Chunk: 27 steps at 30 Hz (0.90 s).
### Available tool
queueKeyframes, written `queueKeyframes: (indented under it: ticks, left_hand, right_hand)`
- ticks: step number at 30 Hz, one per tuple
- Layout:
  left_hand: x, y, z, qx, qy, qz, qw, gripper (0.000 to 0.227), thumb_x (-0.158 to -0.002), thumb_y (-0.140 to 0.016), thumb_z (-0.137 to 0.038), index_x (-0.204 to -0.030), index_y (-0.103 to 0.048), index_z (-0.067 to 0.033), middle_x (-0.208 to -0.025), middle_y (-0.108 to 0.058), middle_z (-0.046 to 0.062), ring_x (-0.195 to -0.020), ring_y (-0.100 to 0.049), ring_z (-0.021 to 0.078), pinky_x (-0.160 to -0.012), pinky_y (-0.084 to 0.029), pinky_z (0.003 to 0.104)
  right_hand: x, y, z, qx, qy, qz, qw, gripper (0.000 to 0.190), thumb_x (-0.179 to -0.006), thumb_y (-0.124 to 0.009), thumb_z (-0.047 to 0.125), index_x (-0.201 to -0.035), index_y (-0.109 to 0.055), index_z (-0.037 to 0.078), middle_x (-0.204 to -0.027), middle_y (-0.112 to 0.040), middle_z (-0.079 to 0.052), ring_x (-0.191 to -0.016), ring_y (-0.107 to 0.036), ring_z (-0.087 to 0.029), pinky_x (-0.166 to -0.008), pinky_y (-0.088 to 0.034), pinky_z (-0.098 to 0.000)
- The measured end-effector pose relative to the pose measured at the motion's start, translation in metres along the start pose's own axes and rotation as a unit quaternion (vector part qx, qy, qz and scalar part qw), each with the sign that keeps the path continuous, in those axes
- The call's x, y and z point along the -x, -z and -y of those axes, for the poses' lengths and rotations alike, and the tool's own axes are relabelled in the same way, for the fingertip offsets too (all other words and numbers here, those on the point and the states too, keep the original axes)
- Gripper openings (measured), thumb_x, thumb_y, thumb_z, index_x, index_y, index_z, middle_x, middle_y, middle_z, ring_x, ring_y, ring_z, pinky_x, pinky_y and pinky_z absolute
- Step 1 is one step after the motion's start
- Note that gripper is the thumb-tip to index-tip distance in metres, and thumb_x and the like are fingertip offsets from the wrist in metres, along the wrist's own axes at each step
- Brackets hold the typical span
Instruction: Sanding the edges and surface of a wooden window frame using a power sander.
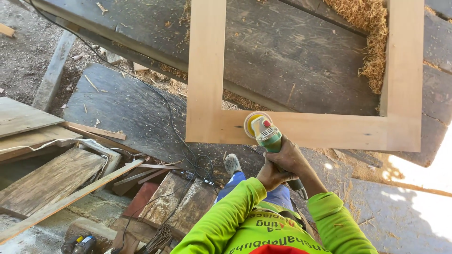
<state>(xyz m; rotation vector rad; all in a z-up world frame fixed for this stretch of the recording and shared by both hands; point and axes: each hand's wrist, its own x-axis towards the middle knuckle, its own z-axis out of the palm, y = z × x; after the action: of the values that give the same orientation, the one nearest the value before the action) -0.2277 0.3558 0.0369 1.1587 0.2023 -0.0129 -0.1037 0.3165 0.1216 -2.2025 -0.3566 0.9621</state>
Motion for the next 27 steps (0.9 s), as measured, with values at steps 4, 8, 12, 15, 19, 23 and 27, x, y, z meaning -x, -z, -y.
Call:
queueKeyframes:
  ticks: [4,8,12,15,19,23,27]
  left_hand:
    - [0.004,0.015,-0.026,0.038,0.042,-0.015,0.998,0.092,-0.08,-0.091,-0.012,-0.149,-0.029,-0.0034,-0.129,-0.063,0.013,-0.114,-0.064,0.0193,-0.092,-0.058,0.036]
    - [0.01,0.029,-0.039,0.089,0.1,-0.031,0.99,0.087,-0.078,-0.088,-0.011,-0.146,-0.035,-0.0036,-0.125,-0.065,0.012,-0.108,-0.067,0.0188,-0.086,-0.062,0.035]
    - [0.017,0.041,-0.057,0.104,0.096,-0.059,0.988,0.082,-0.077,-0.088,-0.008,-0.143,-0.04,-0.0013,-0.123,-0.066,0.013,-0.106,-0.068,0.0197,-0.084,-0.062,0.035]
    - [0.02,0.053,-0.043,0.122,0.083,-0.059,0.987,0.08,-0.078,-0.089,-0.009,-0.142,-0.04,-0.0013,-0.124,-0.066,0.011,-0.108,-0.069,0.0185,-0.086,-0.062,0.034]
    - [0.027,0.064,-0.054,0.093,0.123,-0.072,0.985,0.079,-0.077,-0.089,-0.012,-0.14,-0.043,-0.0015,-0.118,-0.068,0.01,-0.101,-0.07,0.018,-0.08,-0.063,0.032]
    - [0.039,0.075,-0.064,0.067,0.173,-0.105,0.977,0.077,-0.073,-0.089,-0.013,-0.136,-0.045,-0.0033,-0.11,-0.072,0.009,-0.091,-0.073,0.0165,-0.071,-0.064,0.03]
    - [0.061,0.083,-0.049,0.085,0.151,-0.129,0.976,0.073,-0.077,-0.09,-0.01,-0.136,-0.049,-0.0006,-0.107,-0.07,0.012,-0.086,-0.069,0.017,-0.067,-0.059,0.029]
  right_hand:
    - [-0.004,-0.011,0.02,0.019,-0.012,0.01,1.0,0.078,-0.065,-0.086,0.021,-0.137,-0.058,0.007,-0.123,-0.071,-0.017,-0.119,-0.067,-0.031,-0.106,-0.048,-0.0431]
    - [-0.009,-0.022,0.036,0.05,-0.035,0.03,0.998,0.076,-0.066,-0.086,0.025,-0.135,-0.059,0.007,-0.123,-0.072,-0.018,-0.12,-0.067,-0.032,-0.105,-0.05,-0.0438]
    - [-0.017,-0.038,0.041,0.029,0.006,0.045,0.999,0.078,-0.063,-0.082,0.023,-0.137,-0.059,0.009,-0.123,-0.073,-0.017,-0.12,-0.068,-0.031,-0.105,-0.05,-0.0433]
    - [-0.02,-0.047,0.044,0.029,0.015,0.038,0.999,0.079,-0.062,-0.083,0.023,-0.136,-0.058,0.007,-0.121,-0.072,-0.018,-0.118,-0.068,-0.033,-0.102,-0.05,-0.0443]
    - [-0.015,-0.052,0.07,0.063,-0.026,0.065,0.996,0.078,-0.065,-0.085,0.031,-0.134,-0.058,0.007,-0.116,-0.074,-0.019,-0.112,-0.071,-0.034,-0.099,-0.054,-0.0436]
    - [-0.013,-0.064,0.08,0.094,-0.003,0.088,0.992,0.079,-0.066,-0.084,0.036,-0.133,-0.056,0.005,-0.113,-0.074,-0.022,-0.106,-0.072,-0.037,-0.097,-0.055,-0.045]
    - [-0.006,-0.078,0.079,0.101,0.026,0.113,0.988,0.077,-0.069,-0.082,0.04,-0.13,-0.055,0.002,-0.108,-0.074,-0.026,-0.104,-0.073,-0.04,-0.095,-0.056,-0.0464]
